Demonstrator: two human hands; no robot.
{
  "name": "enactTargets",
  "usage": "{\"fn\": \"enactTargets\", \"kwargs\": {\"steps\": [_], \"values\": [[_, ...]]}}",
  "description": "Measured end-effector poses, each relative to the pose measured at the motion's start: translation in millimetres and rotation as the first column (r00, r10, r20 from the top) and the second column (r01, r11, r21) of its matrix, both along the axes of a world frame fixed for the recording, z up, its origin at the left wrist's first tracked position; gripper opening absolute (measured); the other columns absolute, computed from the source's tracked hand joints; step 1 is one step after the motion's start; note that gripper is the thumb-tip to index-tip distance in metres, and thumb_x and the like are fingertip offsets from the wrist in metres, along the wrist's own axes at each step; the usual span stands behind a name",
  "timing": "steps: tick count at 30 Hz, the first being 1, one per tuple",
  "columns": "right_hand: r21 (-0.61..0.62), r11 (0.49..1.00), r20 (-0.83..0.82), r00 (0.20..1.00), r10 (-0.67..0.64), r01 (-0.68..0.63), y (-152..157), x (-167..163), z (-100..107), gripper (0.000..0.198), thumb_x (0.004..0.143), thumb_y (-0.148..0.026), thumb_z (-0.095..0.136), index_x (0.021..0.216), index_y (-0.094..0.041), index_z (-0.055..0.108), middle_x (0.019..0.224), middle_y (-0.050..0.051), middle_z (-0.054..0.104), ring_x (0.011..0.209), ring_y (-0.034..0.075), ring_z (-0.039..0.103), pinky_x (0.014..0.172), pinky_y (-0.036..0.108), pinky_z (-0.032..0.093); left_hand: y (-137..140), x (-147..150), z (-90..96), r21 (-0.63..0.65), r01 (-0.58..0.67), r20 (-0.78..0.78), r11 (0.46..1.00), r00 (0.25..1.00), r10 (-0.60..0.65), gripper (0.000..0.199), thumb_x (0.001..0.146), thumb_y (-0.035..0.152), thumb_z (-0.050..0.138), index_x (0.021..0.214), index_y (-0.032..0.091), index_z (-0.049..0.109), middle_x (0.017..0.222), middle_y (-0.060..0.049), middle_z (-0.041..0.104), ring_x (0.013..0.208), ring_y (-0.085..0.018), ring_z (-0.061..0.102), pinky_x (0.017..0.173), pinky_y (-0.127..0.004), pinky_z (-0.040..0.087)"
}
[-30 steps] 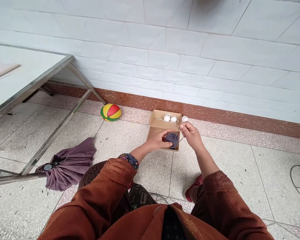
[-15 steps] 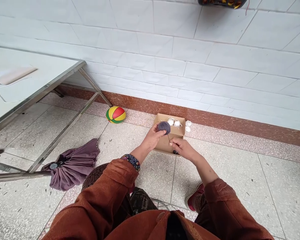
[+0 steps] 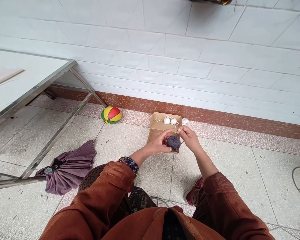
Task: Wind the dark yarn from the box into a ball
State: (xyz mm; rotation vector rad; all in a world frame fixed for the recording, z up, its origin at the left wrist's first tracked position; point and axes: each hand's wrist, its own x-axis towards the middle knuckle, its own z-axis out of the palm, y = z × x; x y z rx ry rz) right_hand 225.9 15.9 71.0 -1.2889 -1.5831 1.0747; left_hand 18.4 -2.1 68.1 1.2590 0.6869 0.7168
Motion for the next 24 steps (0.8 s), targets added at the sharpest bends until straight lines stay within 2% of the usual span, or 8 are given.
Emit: {"fn": "enactTargets", "kwargs": {"steps": [4,8,12,15,17,19,21,24], "values": [[-0.074,0.995,0.108,0.992,0.071,-0.063,-1.6,-11.2,-19.6,0.030,0.093,-0.046,0.048,0.076,-0.022,0.053,0.065,-0.002,0.052,0.063,0.016,0.049,0.062,0.028,0.039,5.8,-0.8,4.2,-0.139,-0.160,0.155,0.977,0.971,0.181,0.068,0.067,0.016,0.077,0.131,0.024,0.057,0.128,-0.009,0.062,0.116,-0.023,0.058,0.101,-0.038,0.043],[-0.073,0.970,0.159,0.957,0.242,-0.233,-10.7,-26.5,-24.5,0.027,0.097,-0.041,0.044,0.082,-0.022,0.055,0.066,-0.002,0.054,0.062,0.015,0.050,0.062,0.027,0.040,16.9,-4.7,-1.5,-0.210,-0.410,0.167,0.888,0.879,0.446,0.050,0.066,0.020,0.078,0.113,0.018,0.061,0.110,-0.006,0.067,0.105,-0.020,0.061,0.101,-0.038,0.043],[-0.037,0.844,0.182,0.827,0.531,-0.534,-19.7,-33.7,-5.6,0.027,0.100,-0.038,0.046,0.085,-0.021,0.059,0.073,-0.001,0.059,0.067,0.014,0.054,0.066,0.027,0.041,22.9,-10.6,-6.7,-0.117,-0.599,0.024,0.792,0.795,0.606,0.048,0.064,0.021,0.079,0.107,0.017,0.059,0.102,-0.004,0.067,0.096,-0.018,0.062,0.097,-0.036,0.045],[0.007,0.766,0.118,0.761,0.638,-0.643,-25.1,-30.7,15.7,0.029,0.100,-0.041,0.047,0.086,-0.021,0.063,0.078,0.001,0.061,0.071,0.014,0.055,0.068,0.027,0.042,21.9,-12.4,-7.9,-0.025,-0.617,-0.121,0.786,0.783,0.611,0.050,0.064,0.022,0.079,0.110,0.017,0.060,0.103,-0.004,0.068,0.096,-0.019,0.063,0.095,-0.037,0.047],[0.015,0.799,0.020,0.799,0.601,-0.601,-26.2,-25.4,26.2,0.030,0.099,-0.044,0.050,0.087,-0.021,0.064,0.076,0.000,0.059,0.067,0.014,0.053,0.065,0.027,0.042,19.3,-11.8,-8.0,0.009,-0.572,-0.180,0.820,0.806,0.564,0.051,0.064,0.022,0.079,0.111,0.018,0.061,0.103,-0.005,0.068,0.095,-0.021,0.063,0.093,-0.038,0.048],[0.012,0.877,-0.088,0.873,0.479,-0.480,-23.8,-19.0,30.6,0.031,0.098,-0.048,0.051,0.089,-0.021,0.064,0.071,-0.001,0.056,0.062,0.013,0.050,0.060,0.027,0.041,15.4,-10.5,-7.4,0.036,-0.484,-0.210,0.874,0.852,0.480,0.052,0.064,0.022,0.078,0.113,0.018,0.062,0.106,-0.006,0.068,0.095,-0.022,0.064,0.092,-0.039,0.048],[0.013,0.947,-0.158,0.935,0.318,-0.320,-17.5,-13.2,28.5,0.032,0.097,-0.051,0.052,0.091,-0.021,0.063,0.067,-0.002,0.050,0.058,0.012,0.045,0.057,0.026,0.039,10.8,-9.4,-5.8,0.049,-0.352,-0.222,0.935,0.908,0.354,0.054,0.065,0.022,0.078,0.117,0.019,0.063,0.110,-0.007,0.068,0.096,-0.022,0.064,0.092,-0.040,0.048],[0.033,0.992,-0.145,0.982,0.123,-0.119,-4.1,-8.6,15.7,0.032,0.096,-0.051,0.052,0.087,-0.022,0.060,0.066,-0.003,0.046,0.059,0.013,0.042,0.058,0.026,0.037,4.2,-8.7,-1.6,0.020,-0.134,-0.147,0.991,0.980,0.135,0.067,0.068,0.022,0.078,0.132,0.022,0.058,0.116,-0.009,0.066,0.099,-0.023,0.064,0.092,-0.040,0.048]]}}
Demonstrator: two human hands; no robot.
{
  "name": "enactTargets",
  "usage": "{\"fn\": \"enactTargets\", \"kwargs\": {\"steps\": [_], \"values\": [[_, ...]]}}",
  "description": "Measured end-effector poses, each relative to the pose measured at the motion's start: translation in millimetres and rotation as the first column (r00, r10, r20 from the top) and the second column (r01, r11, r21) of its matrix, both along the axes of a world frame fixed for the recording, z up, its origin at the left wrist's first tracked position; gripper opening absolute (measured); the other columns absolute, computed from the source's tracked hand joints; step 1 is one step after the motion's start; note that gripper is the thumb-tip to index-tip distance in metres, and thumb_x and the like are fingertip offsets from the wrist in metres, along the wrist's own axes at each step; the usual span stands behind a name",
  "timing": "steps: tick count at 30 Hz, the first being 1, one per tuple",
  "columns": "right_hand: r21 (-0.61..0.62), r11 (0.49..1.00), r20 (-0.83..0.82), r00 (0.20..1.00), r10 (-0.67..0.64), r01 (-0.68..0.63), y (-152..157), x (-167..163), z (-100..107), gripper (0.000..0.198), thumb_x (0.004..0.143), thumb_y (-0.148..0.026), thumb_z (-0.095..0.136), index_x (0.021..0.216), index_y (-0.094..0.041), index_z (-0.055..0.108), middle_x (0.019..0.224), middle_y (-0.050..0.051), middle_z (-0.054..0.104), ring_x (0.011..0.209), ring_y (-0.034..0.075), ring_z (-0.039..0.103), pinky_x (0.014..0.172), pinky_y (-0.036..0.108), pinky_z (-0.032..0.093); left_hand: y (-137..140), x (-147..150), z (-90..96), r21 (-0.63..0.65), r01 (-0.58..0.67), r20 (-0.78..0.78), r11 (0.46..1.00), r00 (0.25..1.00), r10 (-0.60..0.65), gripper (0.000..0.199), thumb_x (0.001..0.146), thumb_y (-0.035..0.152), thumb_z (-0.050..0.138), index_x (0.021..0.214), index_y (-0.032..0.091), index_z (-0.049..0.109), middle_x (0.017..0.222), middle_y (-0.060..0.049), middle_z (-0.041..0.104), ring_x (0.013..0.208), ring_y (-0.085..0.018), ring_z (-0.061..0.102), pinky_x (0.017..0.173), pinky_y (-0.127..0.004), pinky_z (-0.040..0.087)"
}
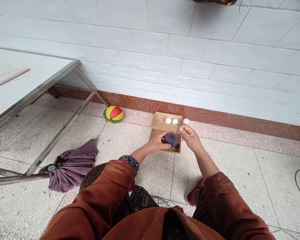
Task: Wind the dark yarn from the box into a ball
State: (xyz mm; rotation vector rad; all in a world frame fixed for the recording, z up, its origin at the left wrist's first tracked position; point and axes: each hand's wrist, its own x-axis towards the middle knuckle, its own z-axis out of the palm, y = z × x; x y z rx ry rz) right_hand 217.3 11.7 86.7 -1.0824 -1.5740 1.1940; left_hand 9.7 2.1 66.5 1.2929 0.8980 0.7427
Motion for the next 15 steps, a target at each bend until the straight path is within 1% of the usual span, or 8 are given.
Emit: {"fn": "enactTargets", "kwargs": {"steps": [2,3,5,8,10,12,13,15], "values": [[0.000,0.997,0.076,0.994,-0.076,0.076,7.2,-1.6,-12.3,0.032,0.095,-0.050,0.052,0.083,-0.021,0.058,0.067,-0.003,0.047,0.061,0.014,0.043,0.061,0.027,0.038,-2.4,0.0,3.6,-0.026,0.093,0.130,0.995,0.988,-0.089,0.080,0.068,0.023,0.079,0.142,0.027,0.050,0.118,-0.008,0.066,0.099,-0.023,0.064,0.090,-0.039,0.048],[-0.009,0.996,0.123,0.988,-0.089,0.091,9.3,-3.9,-19.0,0.032,0.095,-0.050,0.052,0.081,-0.021,0.058,0.067,-0.003,0.048,0.063,0.014,0.045,0.062,0.027,0.038,-2.7,-0.1,5.4,-0.043,0.101,0.201,0.994,0.975,-0.091,0.083,0.068,0.024,0.080,0.144,0.028,0.047,0.119,-0.008,0.066,0.100,-0.023,0.064,0.090,-0.039,0.048],[-0.028,0.997,0.204,0.976,-0.070,0.078,9.9,-11.1,-31.6,0.032,0.094,-0.048,0.050,0.079,-0.021,0.058,0.068,-0.001,0.053,0.066,0.016,0.049,0.064,0.028,0.040,-1.3,-0.5,8.5,-0.093,0.058,0.312,0.994,0.950,-0.026,0.078,0.068,0.025,0.080,0.140,0.026,0.052,0.120,-0.009,0.066,0.104,-0.023,0.063,0.093,-0.038,0.047],[-0.004,1.000,0.274,0.961,0.026,-0.025,4.0,-23.4,-44.0,0.029,0.094,-0.045,0.047,0.084,-0.021,0.060,0.073,0.001,0.059,0.070,0.018,0.053,0.067,0.029,0.043,5.0,-2.3,10.0,-0.180,-0.076,0.381,0.981,0.914,0.141,0.059,0.068,0.025,0.079,0.124,0.018,0.064,0.116,-0.010,0.068,0.107,-0.023,0.062,0.097,-0.037,0.045],[0.024,0.993,0.315,0.943,0.104,-0.117,-1.7,-29.3,-44.6,0.027,0.096,-0.043,0.045,0.088,-0.022,0.060,0.074,0.001,0.059,0.069,0.017,0.053,0.067,0.028,0.043,10.0,-4.4,8.4,-0.212,-0.188,0.363,0.959,0.896,0.256,0.053,0.067,0.024,0.078,0.118,0.017,0.066,0.109,-0.008,0.069,0.103,-0.022,0.063,0.096,-0.036,0.046],[0.045,0.971,0.356,0.912,0.202,-0.233,-7.2,-32.3,-38.1,0.028,0.099,-0.042,0.044,0.087,-0.021,0.059,0.072,0.000,0.058,0.066,0.016,0.052,0.066,0.028,0.042,14.2,-6.8,5.2,-0.207,-0.311,0.291,0.928,0.885,0.362,0.049,0.066,0.023,0.078,0.113,0.016,0.066,0.103,-0.006,0.069,0.099,-0.020,0.063,0.095,-0.035,0.046],[0.055,0.951,0.373,0.890,0.263,-0.304,-9.7,-32.8,-32.5,0.029,0.100,-0.041,0.043,0.085,-0.021,0.059,0.073,0.000,0.058,0.066,0.015,0.052,0.066,0.028,0.041,15.6,-7.7,3.5,-0.188,-0.365,0.239,0.912,0.883,0.403,0.048,0.066,0.023,0.078,0.112,0.016,0.066,0.102,-0.005,0.069,0.097,-0.019,0.062,0.095,-0.034,0.046],[0.073,0.895,0.386,0.840,0.382,-0.440,-14.3,-32.6,-18.5,0.028,0.100,-0.040,0.044,0.084,-0.021,0.059,0.075,0.000,0.059,0.068,0.015,0.053,0.068,0.028,0.042,16.7,-8.7,0.6,-0.136,-0.440,0.128,0.888,0.881,0.456,0.049,0.065,0.022,0.077,0.113,0.017,0.065,0.102,-0.005,0.069,0.096,-0.020,0.062,0.094,-0.034,0.046]]}}
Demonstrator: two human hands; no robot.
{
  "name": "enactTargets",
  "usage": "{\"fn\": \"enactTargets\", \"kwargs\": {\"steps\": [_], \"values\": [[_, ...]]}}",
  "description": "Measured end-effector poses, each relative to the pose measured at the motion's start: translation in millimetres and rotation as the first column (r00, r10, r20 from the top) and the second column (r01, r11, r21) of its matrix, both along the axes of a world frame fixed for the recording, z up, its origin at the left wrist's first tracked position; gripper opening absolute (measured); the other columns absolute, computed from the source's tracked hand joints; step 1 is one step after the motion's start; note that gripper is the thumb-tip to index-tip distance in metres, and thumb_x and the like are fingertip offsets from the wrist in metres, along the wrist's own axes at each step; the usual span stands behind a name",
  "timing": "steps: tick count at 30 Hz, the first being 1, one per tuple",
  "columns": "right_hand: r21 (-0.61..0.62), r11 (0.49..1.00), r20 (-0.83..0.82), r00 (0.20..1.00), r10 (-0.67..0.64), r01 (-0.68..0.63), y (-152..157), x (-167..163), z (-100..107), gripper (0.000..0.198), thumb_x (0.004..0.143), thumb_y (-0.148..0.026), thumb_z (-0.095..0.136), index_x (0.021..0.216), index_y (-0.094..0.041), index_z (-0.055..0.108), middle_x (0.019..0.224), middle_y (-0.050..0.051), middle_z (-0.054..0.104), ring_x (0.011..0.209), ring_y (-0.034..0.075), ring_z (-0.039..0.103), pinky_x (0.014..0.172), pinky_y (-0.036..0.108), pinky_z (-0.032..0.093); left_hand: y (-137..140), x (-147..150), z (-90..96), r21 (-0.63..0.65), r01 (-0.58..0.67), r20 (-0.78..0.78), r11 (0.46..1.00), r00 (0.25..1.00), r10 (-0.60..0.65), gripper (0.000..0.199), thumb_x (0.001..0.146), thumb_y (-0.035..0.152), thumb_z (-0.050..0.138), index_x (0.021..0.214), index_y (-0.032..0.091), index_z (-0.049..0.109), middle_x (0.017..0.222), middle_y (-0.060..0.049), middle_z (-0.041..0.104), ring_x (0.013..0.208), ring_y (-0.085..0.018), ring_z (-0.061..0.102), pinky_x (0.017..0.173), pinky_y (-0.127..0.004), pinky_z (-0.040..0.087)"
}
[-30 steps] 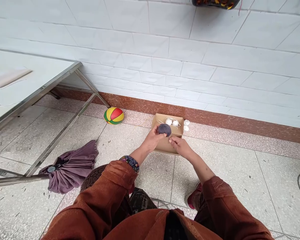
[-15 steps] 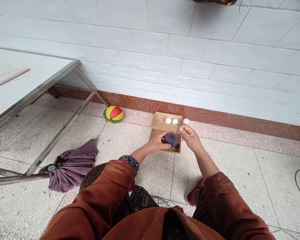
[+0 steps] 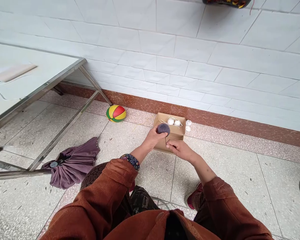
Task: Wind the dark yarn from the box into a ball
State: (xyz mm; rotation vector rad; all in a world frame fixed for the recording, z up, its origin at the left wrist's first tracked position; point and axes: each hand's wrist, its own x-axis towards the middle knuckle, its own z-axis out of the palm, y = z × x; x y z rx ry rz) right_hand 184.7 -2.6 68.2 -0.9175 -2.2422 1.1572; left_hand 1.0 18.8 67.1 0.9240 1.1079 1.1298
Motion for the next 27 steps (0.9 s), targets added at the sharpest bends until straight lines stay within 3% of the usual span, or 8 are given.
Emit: {"fn": "enactTargets", "kwargs": {"steps": [3,7,11,13,17,23,27], "values": [[0.012,0.997,-0.050,0.996,0.078,-0.077,-4.6,3.2,21.7,0.028,0.100,-0.040,0.046,0.086,-0.022,0.061,0.078,0.001,0.062,0.070,0.015,0.054,0.070,0.028,0.044,-2.2,1.8,-1.7,0.004,0.023,-0.136,1.000,0.990,-0.022,0.048,0.066,0.023,0.077,0.112,0.018,0.065,0.102,-0.005,0.069,0.096,-0.021,0.062,0.093,-0.036,0.046],[-0.015,0.993,-0.153,0.981,-0.120,0.119,-2.0,13.9,35.0,0.030,0.099,-0.045,0.049,0.087,-0.022,0.064,0.081,0.003,0.065,0.074,0.017,0.058,0.071,0.031,0.046,-10.7,7.0,-0.4,0.046,0.233,-0.135,0.972,0.965,-0.225,0.050,0.067,0.026,0.081,0.115,0.020,0.066,0.109,-0.006,0.069,0.104,-0.023,0.061,0.095,-0.037,0.046],[-0.048,0.940,-0.199,0.919,-0.340,0.337,9.8,26.5,23.6,0.031,0.097,-0.048,0.051,0.088,-0.022,0.065,0.084,0.003,0.066,0.076,0.018,0.058,0.072,0.031,0.046,-22.1,10.3,2.9,0.047,0.518,-0.003,0.854,0.855,-0.518,0.068,0.077,0.030,0.075,0.141,0.029,0.051,0.111,-0.007,0.066,0.093,-0.020,0.064,0.073,-0.030,0.049],[-0.066,0.897,-0.178,0.879,-0.442,0.437,15.7,29.8,13.2,0.032,0.096,-0.050,0.053,0.085,-0.021,0.063,0.078,0.002,0.063,0.071,0.017,0.055,0.069,0.030,0.043,-26.8,11.6,5.3,0.033,0.606,0.107,0.795,0.789,-0.605,0.072,0.082,0.033,0.069,0.148,0.033,0.040,0.105,-0.007,0.066,0.083,-0.018,0.066,0.065,-0.027,0.046],[-0.066,0.852,-0.105,0.846,-0.524,0.519,21.9,28.5,-4.7,0.036,0.093,-0.054,0.053,0.077,-0.021,0.059,0.065,-0.002,0.053,0.062,0.016,0.047,0.062,0.028,0.039,-30.2,13.5,11.1,-0.019,0.580,0.364,0.815,0.763,-0.534,0.071,0.082,0.034,0.063,0.148,0.034,0.038,0.096,-0.004,0.066,0.075,-0.017,0.067,0.060,-0.025,0.041],[-0.027,0.897,-0.025,0.897,-0.442,0.441,18.5,19.7,-18.9,0.032,0.097,-0.047,0.045,0.080,-0.022,0.057,0.068,0.000,0.057,0.063,0.017,0.050,0.061,0.028,0.039,-21.9,9.8,18.1,-0.074,0.402,0.506,0.913,0.804,-0.313,0.059,0.072,0.033,0.065,0.129,0.025,0.053,0.108,-0.008,0.066,0.077,-0.019,0.066,0.059,-0.028,0.043],[0.019,0.933,0.018,0.933,-0.360,0.360,15.2,17.4,-24.1,0.029,0.099,-0.041,0.042,0.084,-0.022,0.057,0.071,0.001,0.058,0.065,0.017,0.052,0.062,0.028,0.039,-13.0,5.8,15.6,-0.066,0.280,0.494,0.958,0.843,-0.213,0.049,0.072,0.027,0.068,0.118,0.023,0.053,0.108,-0.006,0.067,0.092,-0.022,0.068,0.082,-0.039,0.052]]}}
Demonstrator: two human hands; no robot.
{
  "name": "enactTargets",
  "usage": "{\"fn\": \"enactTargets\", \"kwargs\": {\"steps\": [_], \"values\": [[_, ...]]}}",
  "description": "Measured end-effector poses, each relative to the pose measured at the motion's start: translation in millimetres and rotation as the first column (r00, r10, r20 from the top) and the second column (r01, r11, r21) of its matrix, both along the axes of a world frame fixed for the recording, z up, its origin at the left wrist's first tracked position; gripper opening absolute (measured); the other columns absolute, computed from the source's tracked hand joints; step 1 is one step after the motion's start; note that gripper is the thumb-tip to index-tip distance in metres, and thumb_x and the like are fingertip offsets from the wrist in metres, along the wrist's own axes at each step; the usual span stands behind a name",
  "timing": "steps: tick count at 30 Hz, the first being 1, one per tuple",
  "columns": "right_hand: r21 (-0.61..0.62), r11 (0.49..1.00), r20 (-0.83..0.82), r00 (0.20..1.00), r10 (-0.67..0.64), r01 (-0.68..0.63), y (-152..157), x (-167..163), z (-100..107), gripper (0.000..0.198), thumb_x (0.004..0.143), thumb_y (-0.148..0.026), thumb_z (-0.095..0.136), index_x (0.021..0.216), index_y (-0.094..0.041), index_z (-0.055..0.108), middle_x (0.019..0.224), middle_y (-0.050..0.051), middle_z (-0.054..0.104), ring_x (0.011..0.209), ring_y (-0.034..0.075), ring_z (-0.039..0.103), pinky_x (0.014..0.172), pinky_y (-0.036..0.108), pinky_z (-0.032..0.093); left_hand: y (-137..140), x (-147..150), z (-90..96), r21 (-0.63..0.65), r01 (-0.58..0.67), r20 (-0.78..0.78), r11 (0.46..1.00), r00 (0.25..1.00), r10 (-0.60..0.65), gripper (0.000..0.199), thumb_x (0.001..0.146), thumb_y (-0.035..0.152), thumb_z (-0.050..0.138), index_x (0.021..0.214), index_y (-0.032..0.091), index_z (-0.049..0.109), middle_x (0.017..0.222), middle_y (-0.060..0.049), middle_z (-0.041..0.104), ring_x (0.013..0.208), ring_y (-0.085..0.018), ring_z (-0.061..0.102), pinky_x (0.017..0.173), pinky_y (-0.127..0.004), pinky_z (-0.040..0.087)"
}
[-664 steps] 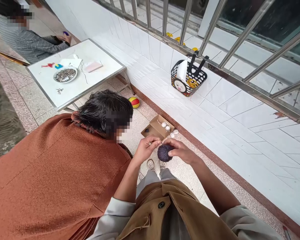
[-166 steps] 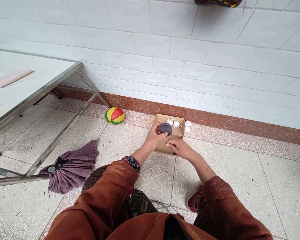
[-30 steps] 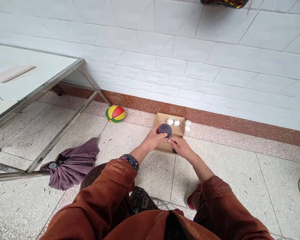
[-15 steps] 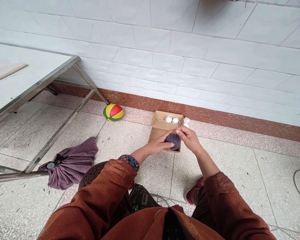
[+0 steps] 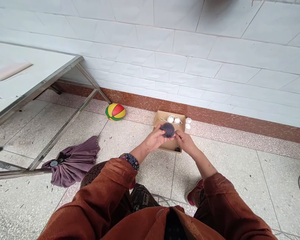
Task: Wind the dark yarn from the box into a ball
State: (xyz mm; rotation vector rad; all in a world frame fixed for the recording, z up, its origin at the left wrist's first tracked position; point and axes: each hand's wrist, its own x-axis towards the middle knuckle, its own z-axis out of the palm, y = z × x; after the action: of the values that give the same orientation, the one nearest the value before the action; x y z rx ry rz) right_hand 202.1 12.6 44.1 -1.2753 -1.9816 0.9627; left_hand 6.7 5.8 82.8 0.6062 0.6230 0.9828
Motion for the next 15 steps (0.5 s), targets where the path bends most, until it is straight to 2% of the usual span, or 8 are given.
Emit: {"fn": "enactTargets", "kwargs": {"steps": [3,6,10,12,15], "values": [[0.014,0.998,0.024,0.998,0.053,-0.054,-0.8,0.6,0.4,0.028,0.100,-0.039,0.042,0.085,-0.022,0.058,0.074,0.001,0.058,0.067,0.017,0.053,0.065,0.028,0.039,5.3,-3.2,-5.6,-0.021,-0.074,-0.077,0.997,0.994,0.072,0.043,0.076,0.028,0.070,0.115,0.022,0.053,0.109,-0.006,0.067,0.096,-0.021,0.068,0.095,-0.045,0.049],[0.006,0.993,0.018,0.993,0.114,-0.114,-2.8,1.3,8.3,0.025,0.099,-0.037,0.046,0.087,-0.022,0.060,0.076,0.000,0.059,0.069,0.016,0.053,0.067,0.028,0.040,8.4,-5.5,-12.2,-0.024,-0.144,-0.254,0.989,0.958,0.133,0.044,0.077,0.035,0.072,0.114,0.021,0.054,0.114,-0.007,0.067,0.096,-0.019,0.067,0.090,-0.039,0.050],[-0.026,0.961,-0.090,0.958,0.273,-0.276,-10.4,0.8,30.0,0.024,0.097,-0.039,0.052,0.086,-0.021,0.064,0.077,0.001,0.061,0.069,0.015,0.055,0.067,0.028,0.042,10.9,-3.8,-20.5,0.083,-0.234,-0.454,0.969,0.856,0.246,0.045,0.073,0.033,0.076,0.111,0.020,0.056,0.116,-0.008,0.066,0.103,-0.020,0.063,0.088,-0.033,0.047],[-0.033,0.958,-0.167,0.946,0.277,-0.286,-14.3,1.4,40.9,0.025,0.096,-0.042,0.055,0.086,-0.021,0.066,0.078,0.001,0.063,0.069,0.015,0.056,0.066,0.028,0.044,11.1,-1.3,-24.0,0.158,-0.231,-0.491,0.960,0.825,0.279,0.047,0.069,0.027,0.077,0.110,0.019,0.056,0.110,-0.007,0.067,0.101,-0.020,0.062,0.090,-0.034,0.046],[0.012,0.982,-0.239,0.953,0.184,-0.187,-15.5,5.2,49.6,0.024,0.094,-0.043,0.058,0.088,-0.022,0.068,0.083,0.003,0.067,0.074,0.017,0.059,0.070,0.030,0.046,7.7,3.1,-27.3,0.233,-0.107,-0.547,0.967,0.808,0.221,0.050,0.063,0.022,0.079,0.108,0.018,0.058,0.104,-0.005,0.067,0.093,-0.018,0.062,0.090,-0.034,0.047]]}}
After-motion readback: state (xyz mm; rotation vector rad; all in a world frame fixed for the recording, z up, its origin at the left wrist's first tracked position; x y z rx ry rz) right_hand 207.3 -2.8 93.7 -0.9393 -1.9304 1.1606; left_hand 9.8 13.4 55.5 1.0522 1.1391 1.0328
